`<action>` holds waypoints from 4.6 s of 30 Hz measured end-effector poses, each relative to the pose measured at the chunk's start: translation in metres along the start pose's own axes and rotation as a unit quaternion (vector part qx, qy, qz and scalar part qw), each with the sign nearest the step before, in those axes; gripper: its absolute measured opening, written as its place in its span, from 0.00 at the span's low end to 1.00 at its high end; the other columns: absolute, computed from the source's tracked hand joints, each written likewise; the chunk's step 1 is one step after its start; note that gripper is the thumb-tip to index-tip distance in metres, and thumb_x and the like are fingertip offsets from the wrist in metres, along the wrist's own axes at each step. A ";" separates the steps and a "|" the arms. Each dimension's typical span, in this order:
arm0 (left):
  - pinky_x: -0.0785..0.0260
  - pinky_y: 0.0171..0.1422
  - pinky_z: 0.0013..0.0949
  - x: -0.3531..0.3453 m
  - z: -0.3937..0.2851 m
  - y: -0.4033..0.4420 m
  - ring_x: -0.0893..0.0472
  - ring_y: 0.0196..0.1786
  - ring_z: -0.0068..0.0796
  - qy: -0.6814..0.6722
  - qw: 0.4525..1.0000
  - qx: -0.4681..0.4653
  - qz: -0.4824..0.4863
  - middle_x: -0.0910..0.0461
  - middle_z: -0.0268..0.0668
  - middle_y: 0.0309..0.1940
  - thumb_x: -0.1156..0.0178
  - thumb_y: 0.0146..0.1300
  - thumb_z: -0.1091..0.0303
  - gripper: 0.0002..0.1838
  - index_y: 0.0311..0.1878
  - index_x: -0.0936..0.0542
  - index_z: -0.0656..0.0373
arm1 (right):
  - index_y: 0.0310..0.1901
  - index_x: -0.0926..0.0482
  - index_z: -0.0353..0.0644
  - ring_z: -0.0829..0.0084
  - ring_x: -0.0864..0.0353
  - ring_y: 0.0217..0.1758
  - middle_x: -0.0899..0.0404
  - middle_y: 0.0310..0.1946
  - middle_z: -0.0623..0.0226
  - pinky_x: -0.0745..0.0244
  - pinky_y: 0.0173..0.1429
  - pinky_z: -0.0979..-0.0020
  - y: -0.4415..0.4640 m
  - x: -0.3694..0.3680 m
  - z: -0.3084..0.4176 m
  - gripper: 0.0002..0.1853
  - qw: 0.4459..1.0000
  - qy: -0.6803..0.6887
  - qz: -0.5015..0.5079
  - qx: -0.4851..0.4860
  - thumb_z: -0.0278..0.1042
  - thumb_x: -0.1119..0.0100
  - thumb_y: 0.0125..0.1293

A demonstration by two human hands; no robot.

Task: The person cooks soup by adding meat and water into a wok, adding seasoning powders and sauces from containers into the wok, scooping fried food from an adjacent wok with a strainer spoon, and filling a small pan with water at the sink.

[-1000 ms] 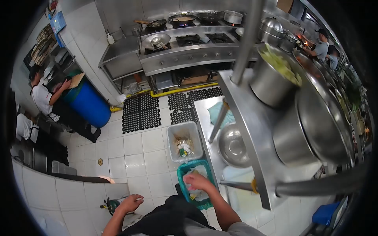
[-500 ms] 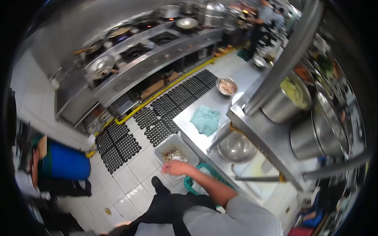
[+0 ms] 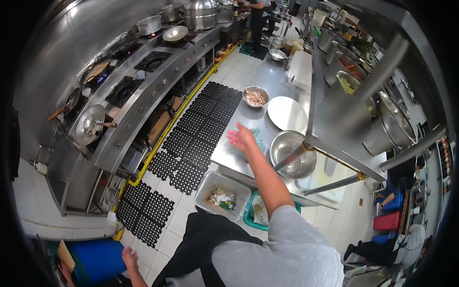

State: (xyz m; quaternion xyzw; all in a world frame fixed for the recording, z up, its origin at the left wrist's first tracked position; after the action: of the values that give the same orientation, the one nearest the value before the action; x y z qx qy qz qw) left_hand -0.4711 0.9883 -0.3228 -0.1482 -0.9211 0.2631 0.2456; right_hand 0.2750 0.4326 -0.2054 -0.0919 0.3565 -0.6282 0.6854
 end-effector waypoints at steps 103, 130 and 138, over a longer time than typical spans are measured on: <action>0.22 0.41 0.35 -0.127 -0.488 0.318 0.13 0.42 0.40 -0.420 0.905 0.017 0.058 0.16 0.45 0.51 0.56 0.75 0.54 0.26 0.66 0.28 0.65 | 0.66 0.31 0.37 0.40 0.18 0.49 0.18 0.47 0.40 0.22 0.53 0.47 0.099 -0.797 -0.129 0.31 0.456 -0.723 0.412 0.315 0.29 0.40 0.60; 0.24 0.57 0.57 -0.229 -0.728 0.380 0.21 0.56 0.63 0.359 0.860 -0.347 -0.105 0.41 0.54 0.71 0.45 0.69 0.66 0.32 0.74 0.42 0.50 | 0.68 0.30 0.41 0.47 0.16 0.46 0.16 0.46 0.48 0.20 0.51 0.52 0.052 -0.713 -0.058 0.33 0.557 -0.716 0.324 0.268 0.28 0.38 0.58; 0.21 0.55 0.53 -0.256 -0.750 0.382 0.21 0.57 0.62 0.426 0.801 -0.406 -0.114 0.45 0.52 0.74 0.47 0.68 0.72 0.32 0.74 0.39 0.40 | 0.70 0.30 0.46 0.47 0.16 0.44 0.16 0.47 0.52 0.19 0.48 0.52 0.057 -0.666 -0.032 0.34 0.565 -0.718 0.312 0.261 0.27 0.39 0.58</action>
State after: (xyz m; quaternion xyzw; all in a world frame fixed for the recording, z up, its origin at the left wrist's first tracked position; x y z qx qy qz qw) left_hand 0.1951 1.5067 -0.0756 -0.2251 -0.7567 -0.2545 0.5586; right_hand 0.3300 1.0709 -0.0129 -0.2130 -0.4261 -0.1684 0.8630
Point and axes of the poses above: each hand's wrist, its own y-axis towards the middle knuckle, its own x-axis out of the back of the hand, z = x × y, the point moved 10 cm from there along y, towards the middle knuckle
